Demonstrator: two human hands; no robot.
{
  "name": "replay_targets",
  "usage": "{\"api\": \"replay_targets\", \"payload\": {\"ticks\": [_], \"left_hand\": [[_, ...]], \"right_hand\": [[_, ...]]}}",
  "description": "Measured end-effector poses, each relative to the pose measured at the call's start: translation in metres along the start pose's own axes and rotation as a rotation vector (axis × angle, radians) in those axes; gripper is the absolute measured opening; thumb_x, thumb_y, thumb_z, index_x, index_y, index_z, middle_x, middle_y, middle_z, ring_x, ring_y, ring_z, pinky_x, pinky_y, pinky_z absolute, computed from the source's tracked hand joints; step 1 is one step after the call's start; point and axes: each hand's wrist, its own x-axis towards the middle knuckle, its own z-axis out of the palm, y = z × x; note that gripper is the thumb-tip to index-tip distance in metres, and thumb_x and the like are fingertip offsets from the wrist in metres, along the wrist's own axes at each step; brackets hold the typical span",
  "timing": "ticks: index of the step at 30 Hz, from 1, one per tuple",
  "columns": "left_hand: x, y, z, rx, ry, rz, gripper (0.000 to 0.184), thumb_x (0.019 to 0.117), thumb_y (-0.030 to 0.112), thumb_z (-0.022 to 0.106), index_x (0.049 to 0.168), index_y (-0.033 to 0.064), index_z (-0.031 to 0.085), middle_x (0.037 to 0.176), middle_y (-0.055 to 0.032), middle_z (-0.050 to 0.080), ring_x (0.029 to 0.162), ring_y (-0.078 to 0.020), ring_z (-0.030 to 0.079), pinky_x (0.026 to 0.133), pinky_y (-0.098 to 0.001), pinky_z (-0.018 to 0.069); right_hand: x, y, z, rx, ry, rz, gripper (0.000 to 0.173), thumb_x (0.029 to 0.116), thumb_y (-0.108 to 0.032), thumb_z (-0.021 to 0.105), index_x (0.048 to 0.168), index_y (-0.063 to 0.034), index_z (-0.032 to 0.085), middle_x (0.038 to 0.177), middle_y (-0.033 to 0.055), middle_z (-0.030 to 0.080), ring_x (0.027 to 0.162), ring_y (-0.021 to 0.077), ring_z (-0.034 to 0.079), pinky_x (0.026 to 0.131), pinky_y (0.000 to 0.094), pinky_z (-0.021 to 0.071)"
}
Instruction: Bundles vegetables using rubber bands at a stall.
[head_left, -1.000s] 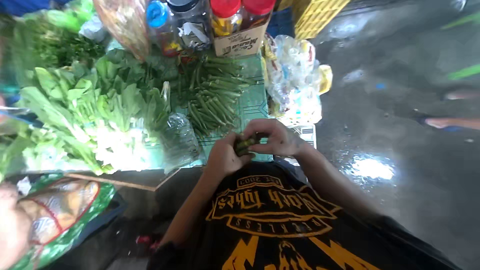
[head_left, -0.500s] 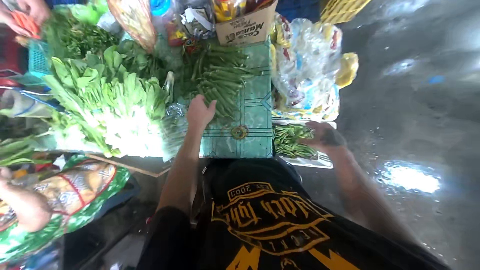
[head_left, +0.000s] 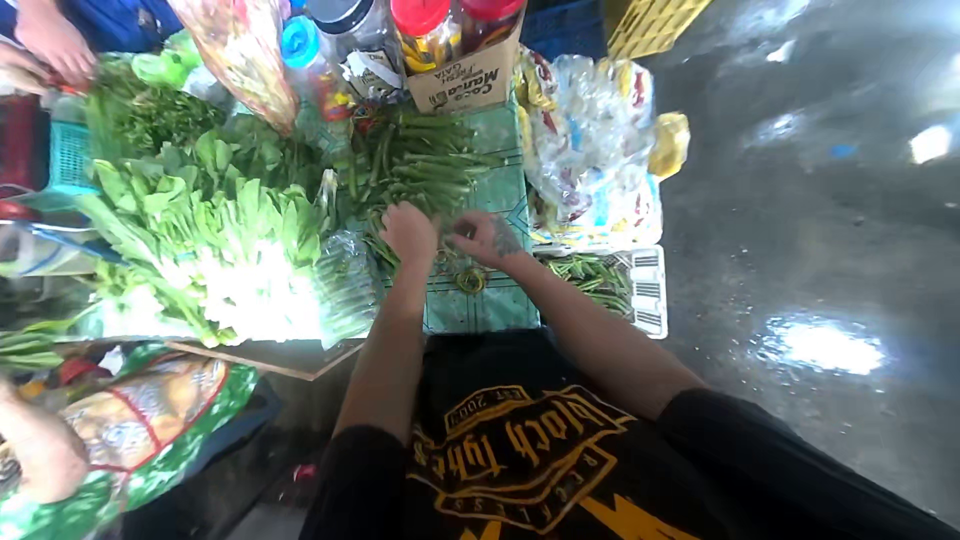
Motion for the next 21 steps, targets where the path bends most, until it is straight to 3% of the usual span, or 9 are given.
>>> {"api": "replay_targets", "payload": {"ticks": [2,5,8,10,13,15,17,19,21], "left_hand": [[0.004,-0.002,0.006,-0.088,-0.007,-0.055,0.065,0.0808,0.047,0.081,0.125,0.0025,0.065,0.131,-0.0237,0.06,0.126,-0.0432,0.055,0.096,-0.0653,0.0471],[0.008,-0.005,0.018,-0.045,0.023,-0.011,0.056,0.0841,0.042,0.075,0.124,0.0043,0.067,0.131,-0.0207,0.06,0.128,-0.042,0.052,0.097,-0.0638,0.0455],[0.009,-0.011,0.022,-0.133,0.053,0.014,0.043,0.0916,0.038,0.066,0.12,0.0052,0.067,0.13,-0.0187,0.059,0.128,-0.0414,0.049,0.099,-0.064,0.0424],[0.005,-0.018,0.014,-0.22,0.099,0.048,0.049,0.1014,0.047,0.054,0.126,0.0053,0.063,0.134,-0.021,0.056,0.131,-0.0428,0.047,0.104,-0.0665,0.0384],[-0.003,-0.027,0.001,-0.442,0.219,0.098,0.052,0.1043,0.048,0.05,0.126,0.0031,0.062,0.126,-0.0197,0.061,0.125,-0.0375,0.053,0.107,-0.0619,0.0383],[-0.005,-0.032,-0.005,-0.694,0.233,0.153,0.046,0.1073,0.041,0.05,0.129,0.001,0.054,0.113,-0.0145,0.067,0.106,-0.0249,0.066,0.095,-0.0475,0.0543],[-0.005,-0.034,-0.009,-1.115,0.126,0.207,0.042,0.1089,0.028,0.05,0.137,-0.0023,0.044,0.12,-0.0145,0.069,0.109,-0.0219,0.069,0.098,-0.0422,0.0575],[-0.01,-0.038,-0.011,-1.404,-0.079,0.16,0.047,0.1093,0.034,0.048,0.146,0.0069,0.038,0.128,-0.0115,0.067,0.114,-0.0232,0.068,0.1,-0.0452,0.0566],[-0.013,-0.04,-0.01,-1.536,-0.217,-0.019,0.046,0.1071,0.043,0.05,0.142,0.0143,0.047,0.121,-0.0079,0.071,0.106,-0.0215,0.07,0.092,-0.0456,0.0591]], "right_hand": [[0.011,-0.005,-0.004,0.005,0.116,0.061,0.03,0.0958,-0.028,0.07,0.115,-0.0042,0.071,0.105,0.0139,0.073,0.097,0.0273,0.071,0.089,0.0505,0.0579],[0.042,-0.015,-0.014,-0.18,0.321,0.151,0.049,0.091,-0.029,0.071,0.135,-0.0091,0.061,0.131,0.0209,0.06,0.116,0.0366,0.064,0.094,0.053,0.0563],[0.075,-0.026,-0.024,-0.412,0.27,0.221,0.058,0.0919,-0.035,0.069,0.143,-0.0106,0.055,0.143,0.0244,0.052,0.131,0.0441,0.051,0.102,0.0604,0.0487],[0.087,-0.023,-0.022,-0.567,0.207,0.164,0.047,0.0971,-0.035,0.064,0.136,-0.0087,0.06,0.138,0.0212,0.059,0.132,0.0432,0.051,0.103,0.0635,0.0442],[0.078,-0.013,-0.017,-0.612,0.26,0.03,0.028,0.099,-0.027,0.063,0.123,-0.0136,0.068,0.126,0.0128,0.068,0.126,0.0365,0.059,0.099,0.0615,0.0462],[0.059,-0.02,-0.016,-0.461,0.289,0.051,0.029,0.1001,-0.029,0.061,0.123,-0.0152,0.07,0.122,0.0103,0.071,0.122,0.0321,0.062,0.1,0.0591,0.0478],[0.037,-0.033,-0.012,-0.264,0.277,-0.012,0.031,0.1003,-0.028,0.063,0.126,-0.0116,0.07,0.12,0.0129,0.071,0.115,0.0326,0.066,0.099,0.0589,0.0513],[0.022,-0.04,-0.001,-0.125,0.222,-0.161,0.029,0.0987,-0.026,0.068,0.123,-0.0105,0.072,0.115,0.0129,0.073,0.109,0.0302,0.069,0.096,0.0542,0.0559],[0.025,-0.042,0.001,0.001,0.181,-0.204,0.025,0.1004,-0.029,0.066,0.117,-0.0133,0.075,0.109,0.0084,0.073,0.101,0.0225,0.07,0.092,0.0467,0.0584]]}}
